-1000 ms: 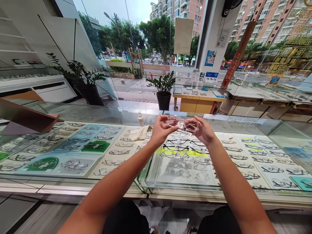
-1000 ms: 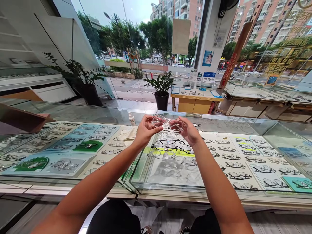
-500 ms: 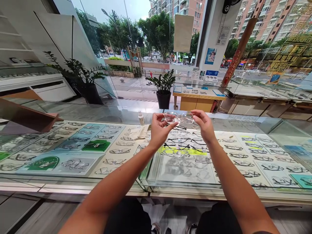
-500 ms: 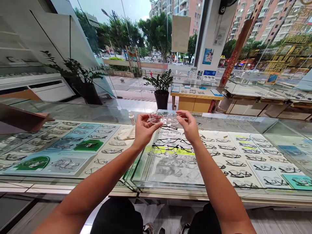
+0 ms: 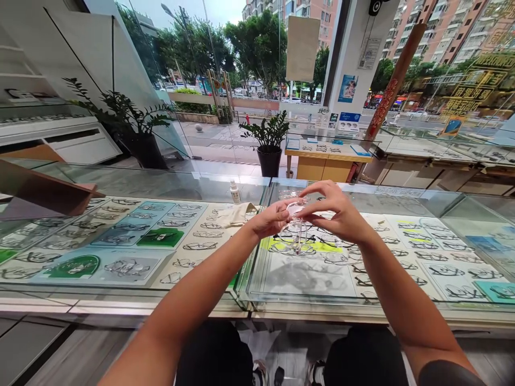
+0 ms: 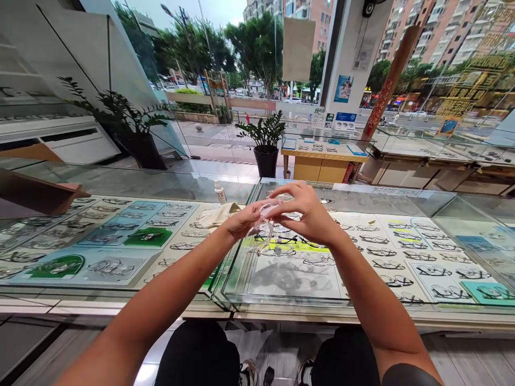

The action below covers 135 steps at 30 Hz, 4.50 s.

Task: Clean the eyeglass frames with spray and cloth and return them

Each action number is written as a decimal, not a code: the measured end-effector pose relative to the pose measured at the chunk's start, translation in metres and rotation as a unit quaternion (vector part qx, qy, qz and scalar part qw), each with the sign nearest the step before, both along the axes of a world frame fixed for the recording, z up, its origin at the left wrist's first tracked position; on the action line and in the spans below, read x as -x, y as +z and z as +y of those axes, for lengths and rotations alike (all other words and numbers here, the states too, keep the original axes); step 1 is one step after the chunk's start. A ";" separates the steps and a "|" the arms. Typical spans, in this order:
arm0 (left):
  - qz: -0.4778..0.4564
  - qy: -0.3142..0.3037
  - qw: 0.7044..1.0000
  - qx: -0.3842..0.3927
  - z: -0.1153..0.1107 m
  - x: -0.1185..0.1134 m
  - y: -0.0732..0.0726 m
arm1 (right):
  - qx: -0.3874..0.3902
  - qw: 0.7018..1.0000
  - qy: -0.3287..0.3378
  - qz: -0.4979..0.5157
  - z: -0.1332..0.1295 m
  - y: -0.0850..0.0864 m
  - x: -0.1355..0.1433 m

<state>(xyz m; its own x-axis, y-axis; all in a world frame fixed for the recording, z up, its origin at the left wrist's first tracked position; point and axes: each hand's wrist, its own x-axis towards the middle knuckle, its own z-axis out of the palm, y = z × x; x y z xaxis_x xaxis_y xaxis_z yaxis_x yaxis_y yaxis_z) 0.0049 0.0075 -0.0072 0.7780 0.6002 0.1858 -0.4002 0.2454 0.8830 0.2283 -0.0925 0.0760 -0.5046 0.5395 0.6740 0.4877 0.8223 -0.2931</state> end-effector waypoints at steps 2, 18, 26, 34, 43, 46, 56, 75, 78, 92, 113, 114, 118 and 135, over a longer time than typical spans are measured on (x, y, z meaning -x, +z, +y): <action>0.011 -0.024 1.000 0.000 -0.002 0.000 -0.002 | -0.025 0.998 0.001 -0.051 -0.004 0.005 0.007; 0.322 0.278 0.840 -0.336 0.012 0.009 0.009 | 0.091 0.931 -0.242 -0.258 0.149 0.000 -0.089; 0.406 0.047 0.739 -0.536 -0.015 0.010 0.026 | 0.185 0.848 -0.397 -0.298 0.194 -0.081 -0.138; 0.502 0.001 0.664 -0.554 -0.024 0.005 0.025 | 0.213 0.843 -0.395 -0.297 0.202 -0.099 -0.146; 0.514 -0.001 0.639 -0.572 -0.025 0.003 0.019 | 0.193 0.861 -0.409 -0.234 0.172 -0.075 -0.129; 0.516 0.005 0.636 -0.574 -0.024 0.002 0.015 | 0.185 0.882 -0.400 -0.170 0.136 -0.062 -0.119; 0.489 -0.004 0.666 -0.563 -0.024 -0.003 0.013 | 0.189 0.947 -0.240 -0.094 -0.001 -0.069 -0.062; 0.253 0.027 0.889 -0.381 0.000 0.023 0.037 | 0.098 0.945 -0.226 0.216 0.040 -0.040 -0.019; 0.110 0.172 0.932 -0.299 0.007 0.019 0.030 | 0.140 0.944 -0.189 0.230 0.044 -0.056 -0.006; 0.059 0.193 0.960 -0.195 0.010 -0.004 0.003 | 0.243 0.928 -0.084 0.269 0.040 -0.084 0.016; 0.144 0.214 0.936 -0.241 0.044 0.017 -0.010 | -0.036 0.925 -0.307 0.222 0.043 -0.081 -0.005; 0.140 0.218 0.937 -0.232 0.043 0.017 -0.010 | -0.044 0.930 -0.298 0.211 0.042 -0.081 -0.003; 0.130 0.255 0.932 -0.224 0.036 0.012 -0.006 | -0.046 0.971 -0.215 0.095 0.039 -0.082 0.006; 0.139 0.255 0.919 -0.267 0.029 0.007 -0.004 | -0.063 0.968 -0.228 -0.090 0.044 -0.089 0.007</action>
<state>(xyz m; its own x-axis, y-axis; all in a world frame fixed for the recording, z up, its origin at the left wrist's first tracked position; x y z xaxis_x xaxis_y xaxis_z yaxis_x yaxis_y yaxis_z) -0.0019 0.0365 -0.0108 0.4832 0.7808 0.3961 -0.0839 -0.4091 0.9086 0.2212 -0.0489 -0.0125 -0.3491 0.6529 0.6722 0.8415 0.5341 -0.0816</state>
